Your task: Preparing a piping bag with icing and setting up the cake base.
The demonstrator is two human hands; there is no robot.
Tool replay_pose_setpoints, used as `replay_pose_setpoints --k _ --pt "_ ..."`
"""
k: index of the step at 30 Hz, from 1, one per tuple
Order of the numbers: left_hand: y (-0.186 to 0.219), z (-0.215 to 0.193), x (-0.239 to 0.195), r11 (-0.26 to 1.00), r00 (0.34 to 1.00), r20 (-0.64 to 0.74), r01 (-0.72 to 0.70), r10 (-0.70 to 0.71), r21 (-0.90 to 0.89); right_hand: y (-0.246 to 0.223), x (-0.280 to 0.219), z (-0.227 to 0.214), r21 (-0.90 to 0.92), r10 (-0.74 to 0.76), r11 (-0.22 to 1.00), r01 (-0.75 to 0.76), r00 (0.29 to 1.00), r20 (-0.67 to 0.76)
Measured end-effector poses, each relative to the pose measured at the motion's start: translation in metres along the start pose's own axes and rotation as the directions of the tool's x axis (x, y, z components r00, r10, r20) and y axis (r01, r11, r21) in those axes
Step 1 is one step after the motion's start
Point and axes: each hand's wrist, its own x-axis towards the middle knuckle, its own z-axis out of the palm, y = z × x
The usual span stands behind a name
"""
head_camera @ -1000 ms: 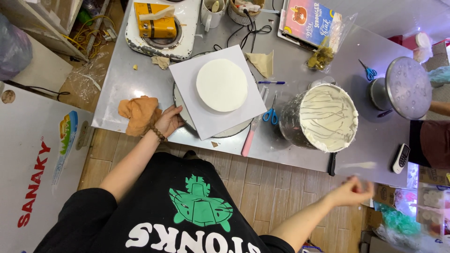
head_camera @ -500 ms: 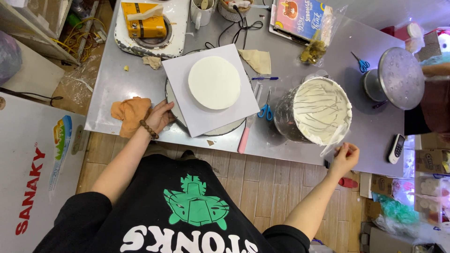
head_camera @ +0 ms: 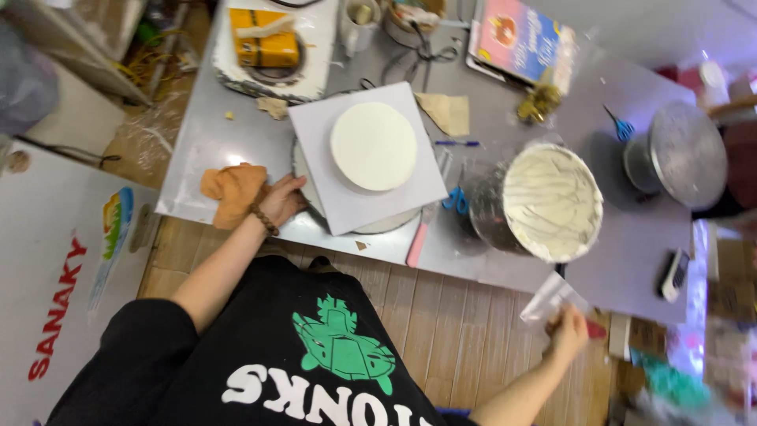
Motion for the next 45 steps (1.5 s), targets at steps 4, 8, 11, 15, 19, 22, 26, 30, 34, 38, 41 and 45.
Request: replay_pose_setpoints --k 4,8,11,15,19,22,26,30,34,38,41,45 --pt "0.002 0.022 -0.011 1.000 0.999 -0.054 0.004 -0.005 -0.013 0.064 0.085 -0.076 -0.117 -0.564 0.825 0.553 0.818 -0.111" --pt "-0.021 0.024 -0.021 0.996 0.998 -0.050 0.051 -0.047 0.068 -0.108 -0.054 0.031 0.142 -0.546 0.822 0.551 0.835 -0.072" --pt "-0.041 0.021 -0.022 0.978 0.999 -0.035 0.043 -0.036 0.204 -0.163 -0.082 0.097 0.022 -0.732 0.676 0.736 0.669 0.127" --pt "-0.036 0.027 -0.029 0.973 0.993 -0.088 0.094 -0.077 0.212 -0.191 -0.099 0.198 -0.074 -0.759 0.479 0.875 0.455 0.465" --pt "-0.032 0.016 -0.030 0.967 0.984 -0.167 0.024 -0.068 -0.253 -0.204 -0.148 0.295 -0.025 -0.737 0.304 0.952 0.252 0.627" --pt "-0.028 0.025 -0.038 0.987 0.995 -0.104 -0.007 -0.010 -0.161 -0.213 -0.187 0.345 0.053 -0.721 0.084 0.995 0.023 0.693" --pt "-0.034 0.047 -0.050 0.955 0.994 -0.101 0.070 -0.042 0.288 -0.198 -0.194 0.387 0.007 -0.671 -0.025 1.000 -0.022 0.741" --pt "-0.047 0.056 -0.055 0.957 0.991 0.021 0.123 -0.133 0.264 -0.187 -0.189 0.416 -0.026 -0.662 -0.135 0.991 -0.071 0.746" --pt "-0.068 0.051 -0.051 0.935 0.981 0.094 0.131 -0.171 0.330 -0.182 -0.191 0.432 -0.020 -0.659 -0.116 0.993 -0.062 0.749" --pt "-0.081 0.051 -0.047 0.947 0.974 0.148 0.120 -0.170 0.299 -0.176 -0.196 0.433 0.030 -0.619 -0.108 0.994 -0.091 0.780" --pt "-0.087 0.047 -0.044 0.948 0.973 0.166 0.103 -0.159 0.300 -0.175 -0.205 0.420 0.050 -0.581 -0.126 0.991 -0.114 0.806" --pt "-0.077 0.043 -0.043 0.945 0.974 0.166 0.098 -0.156 0.313 -0.181 -0.223 0.394 0.098 -0.539 -0.085 0.992 -0.128 0.833"
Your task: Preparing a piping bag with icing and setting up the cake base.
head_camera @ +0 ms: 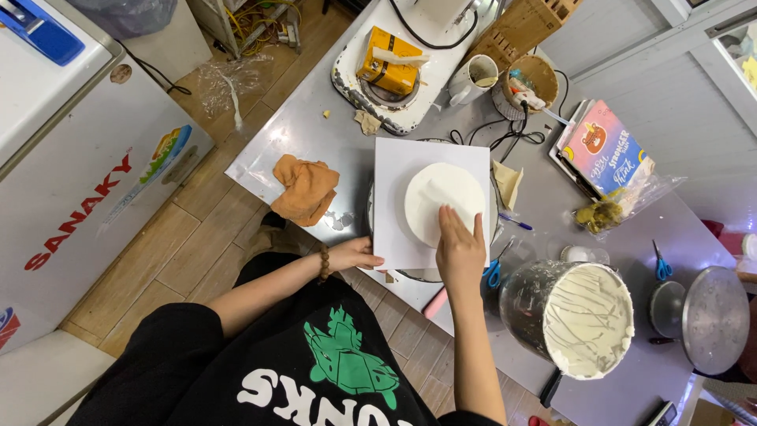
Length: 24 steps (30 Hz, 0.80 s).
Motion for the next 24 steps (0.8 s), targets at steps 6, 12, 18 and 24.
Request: replay_pose_setpoints --k 6,12,18,24 --pt "0.039 -0.009 -0.015 0.997 1.000 0.023 0.020 -0.018 -0.072 0.007 0.027 -0.023 -0.005 -0.048 0.999 0.048 0.992 -0.114" --pt "0.049 -0.037 -0.014 0.989 1.000 -0.031 0.008 -0.004 0.149 0.045 0.043 0.036 -0.079 -0.096 0.993 0.091 0.993 -0.067" --pt "0.060 -0.054 -0.013 0.997 0.965 -0.261 -0.006 0.024 0.071 0.007 -0.007 -0.034 0.008 -0.128 0.992 0.128 0.988 0.082" --pt "0.058 -0.047 -0.012 0.989 0.964 -0.253 0.052 -0.086 -0.137 0.040 -0.071 -0.076 0.350 0.433 0.874 -0.339 0.869 -0.241"
